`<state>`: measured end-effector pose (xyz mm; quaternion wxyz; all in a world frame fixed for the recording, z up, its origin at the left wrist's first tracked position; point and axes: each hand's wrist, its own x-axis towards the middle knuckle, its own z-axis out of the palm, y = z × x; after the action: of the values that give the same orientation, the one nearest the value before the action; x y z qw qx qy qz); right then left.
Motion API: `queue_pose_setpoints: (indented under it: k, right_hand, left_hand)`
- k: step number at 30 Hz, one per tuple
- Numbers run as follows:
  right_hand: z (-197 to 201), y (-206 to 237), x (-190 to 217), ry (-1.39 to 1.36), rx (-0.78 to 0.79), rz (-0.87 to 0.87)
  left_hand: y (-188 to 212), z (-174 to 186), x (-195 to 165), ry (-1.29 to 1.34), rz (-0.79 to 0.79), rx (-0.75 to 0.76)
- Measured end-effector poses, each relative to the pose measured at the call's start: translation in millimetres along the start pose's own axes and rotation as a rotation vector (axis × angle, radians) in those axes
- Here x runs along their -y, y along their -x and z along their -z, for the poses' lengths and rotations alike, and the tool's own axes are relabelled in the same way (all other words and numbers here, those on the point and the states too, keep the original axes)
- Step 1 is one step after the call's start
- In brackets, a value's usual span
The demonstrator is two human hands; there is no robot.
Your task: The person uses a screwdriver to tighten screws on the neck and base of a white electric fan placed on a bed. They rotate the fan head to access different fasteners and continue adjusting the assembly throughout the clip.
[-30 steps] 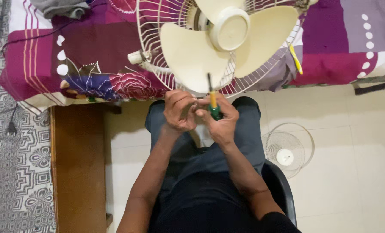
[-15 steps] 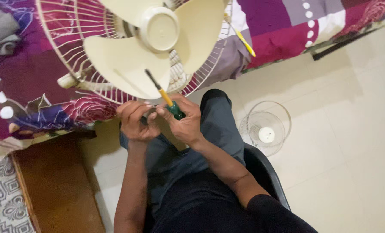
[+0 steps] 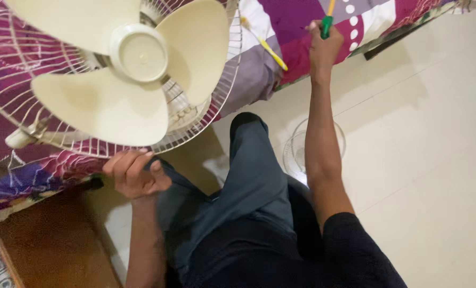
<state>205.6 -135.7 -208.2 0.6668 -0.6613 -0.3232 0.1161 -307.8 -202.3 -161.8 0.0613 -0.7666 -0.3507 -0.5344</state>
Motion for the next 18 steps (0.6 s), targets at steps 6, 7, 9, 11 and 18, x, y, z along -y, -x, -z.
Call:
queue_pose_setpoints:
  k: [6,7,9,11,18]
  right_hand:
    - [2.4,-52.5,-44.0,0.436,0.08,0.106]
    - [1.6,-54.3,-45.7,0.472,0.082,0.118]
    - [2.9,-56.1,-50.6,0.581,0.137,0.118]
    - [3.9,-55.7,-54.3,0.592,0.152,0.123]
    - [29.5,-79.2,-57.6,0.681,-0.028,0.297]
  left_hand:
    - [10.3,1.8,4.1,-0.018,0.002,0.012]
    - [11.7,1.3,4.8,-0.021,-0.008,0.004]
    - [14.0,1.2,5.4,-0.015,0.005,-0.015]
    - [15.4,1.5,5.6,-0.026,0.012,-0.011]
    - [10.5,0.2,-3.4,-0.056,-0.034,0.007]
